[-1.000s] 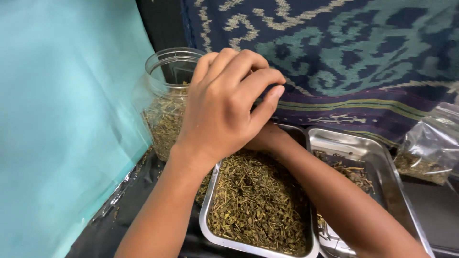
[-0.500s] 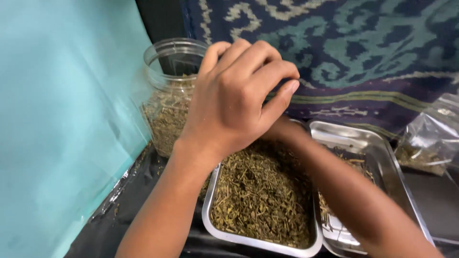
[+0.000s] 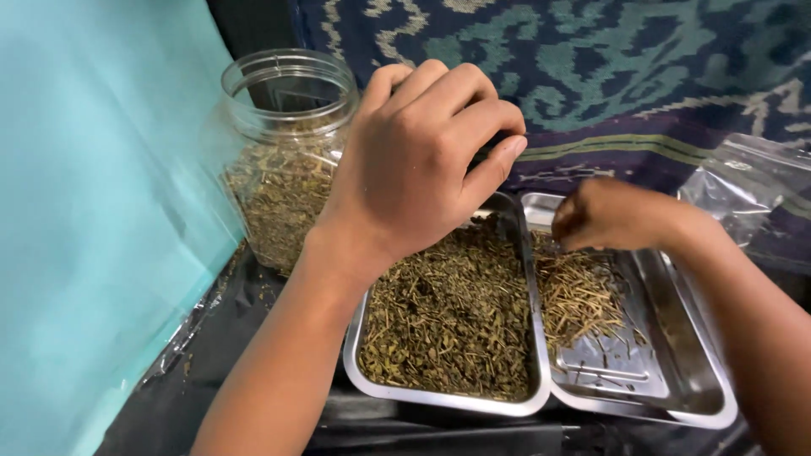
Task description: Sorting dried tea leaves by hand to remove stems and impurities
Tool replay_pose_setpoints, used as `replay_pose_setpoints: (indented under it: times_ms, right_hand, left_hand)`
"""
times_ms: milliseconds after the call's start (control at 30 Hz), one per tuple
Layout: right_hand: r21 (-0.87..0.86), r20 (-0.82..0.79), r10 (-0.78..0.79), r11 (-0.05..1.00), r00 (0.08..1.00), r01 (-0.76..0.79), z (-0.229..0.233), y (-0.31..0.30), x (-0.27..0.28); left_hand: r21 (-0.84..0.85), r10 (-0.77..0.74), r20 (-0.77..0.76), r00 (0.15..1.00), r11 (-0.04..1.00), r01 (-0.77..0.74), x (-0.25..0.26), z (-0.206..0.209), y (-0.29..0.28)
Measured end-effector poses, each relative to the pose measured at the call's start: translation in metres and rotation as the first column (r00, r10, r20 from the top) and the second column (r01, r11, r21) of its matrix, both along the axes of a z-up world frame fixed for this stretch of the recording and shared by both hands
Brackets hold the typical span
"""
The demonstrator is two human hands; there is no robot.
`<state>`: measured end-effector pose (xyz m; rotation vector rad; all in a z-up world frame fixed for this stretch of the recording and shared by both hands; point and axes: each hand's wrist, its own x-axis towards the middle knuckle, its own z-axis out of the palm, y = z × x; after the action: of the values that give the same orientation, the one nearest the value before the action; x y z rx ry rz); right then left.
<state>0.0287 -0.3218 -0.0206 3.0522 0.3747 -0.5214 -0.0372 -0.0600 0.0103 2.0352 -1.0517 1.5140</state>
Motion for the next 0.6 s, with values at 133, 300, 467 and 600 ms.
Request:
replay_pose_setpoints:
  times_ms: [133,300,467,600]
  right_hand:
    - [-0.057,-0.004,-0.08,0.995,0.997,0.08,-0.014,-0.016,-0.018]
    - [0.067,0.06,-0.131,0.99,0.99,0.127,-0.045,-0.049,-0.023]
    - [0.16,0.189,-0.049,0.987,0.981,0.019,-0.05,-0.06,-0.037]
    - [0.188,0.158,-0.075,0.981,0.985,0.044,-0.021,-0.046,-0.061]
  left_hand:
    - [0.058,0.005,0.0,1.0,0.998,-0.005,0.015,-0.01,-0.008]
    - [0.133,0.014,-0.123,0.992,0.991,0.002,0.011,-0.02,-0.018]
    - [0.305,0.08,-0.173,0.982,0.952,-0.024,0.024,-0.035,-0.031]
    - [0.5,0.158,-0.424,0.892,0.862,0.085,0.025,-0.038,-0.037]
